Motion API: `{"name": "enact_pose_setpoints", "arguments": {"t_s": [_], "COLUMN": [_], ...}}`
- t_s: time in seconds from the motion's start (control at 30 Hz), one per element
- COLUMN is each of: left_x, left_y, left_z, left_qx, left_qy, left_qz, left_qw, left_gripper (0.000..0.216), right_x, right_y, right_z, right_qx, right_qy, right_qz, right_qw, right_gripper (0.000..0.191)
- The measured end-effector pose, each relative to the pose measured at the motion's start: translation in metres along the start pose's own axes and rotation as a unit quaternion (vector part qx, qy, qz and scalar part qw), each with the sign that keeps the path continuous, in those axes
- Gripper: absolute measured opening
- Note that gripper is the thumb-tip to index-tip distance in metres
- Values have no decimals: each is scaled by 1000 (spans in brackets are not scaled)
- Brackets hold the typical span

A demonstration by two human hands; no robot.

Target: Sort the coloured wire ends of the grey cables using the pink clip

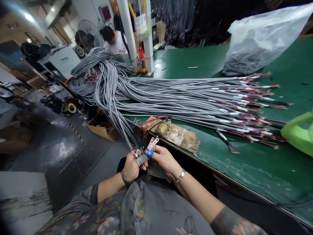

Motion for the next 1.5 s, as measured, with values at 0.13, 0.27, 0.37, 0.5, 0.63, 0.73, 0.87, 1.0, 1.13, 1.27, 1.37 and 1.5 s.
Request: {"name": "enact_pose_setpoints", "arguments": {"t_s": [0.13, 0.27, 0.37, 0.5, 0.63, 0.73, 0.87, 1.0, 1.13, 1.27, 1.37, 1.5], "left_x": [-1, -2, -4, -5, -5, -6, -8, -9, -6, -2, -1, -1], "left_y": [-1, 1, 2, 5, 6, 7, 11, 17, 17, 9, 7, 9], "left_z": [-2, -3, -4, -4, -3, -4, -4, 0, 3, 4, 4, 4], "left_qx": [-2, -13, -13, -26, -33, -38, -43, -30, -12, 7, 15, 16], "left_qy": [10, 26, 39, 53, 47, 48, 27, -22, -29, -39, -43, -38], "left_qz": [-2, -3, -7, -9, -15, -18, -12, -28, -47, -62, -63, -65], "left_qw": [1000, 1000, 999, 998, 998, 998, 999, 999, 998, 997, 997, 997], "left_gripper": [46, 46, 46, 46, 46, 46, 46, 45, 45, 42, 39, 36], "right_x": [-3, -7, -9, -8, -7, -6, -2, 5, 12, 15, 15, 14], "right_y": [0, 0, 1, 4, 5, 6, 3, 4, 1, -3, -4, -5], "right_z": [-5, -2, 1, 4, 0, -7, -21, -25, -22, -18, -16, -15], "right_qx": [-16, -2, 19, 48, 47, 67, 120, 141, 129, 126, 130, 119], "right_qy": [59, 82, 85, 60, 61, 76, 124, 100, 59, 41, 44, 60], "right_qz": [-9, -2, 3, 2, -6, -5, -25, 9, -3, -12, -22, -45], "right_qw": [998, 997, 996, 997, 997, 995, 985, 985, 990, 991, 990, 990], "right_gripper": [45, 47, 46, 42, 34, 28, 29, 33, 44, 48, 45, 44]}}
Point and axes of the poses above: each hand's wrist, its own x-axis towards the middle knuckle, its own z-axis out of the palm, y = z × x, the point moved 4 cm from there along x, towards the middle knuckle, and after that the axes turned 10 degrees about x, right-handed, at the moved point
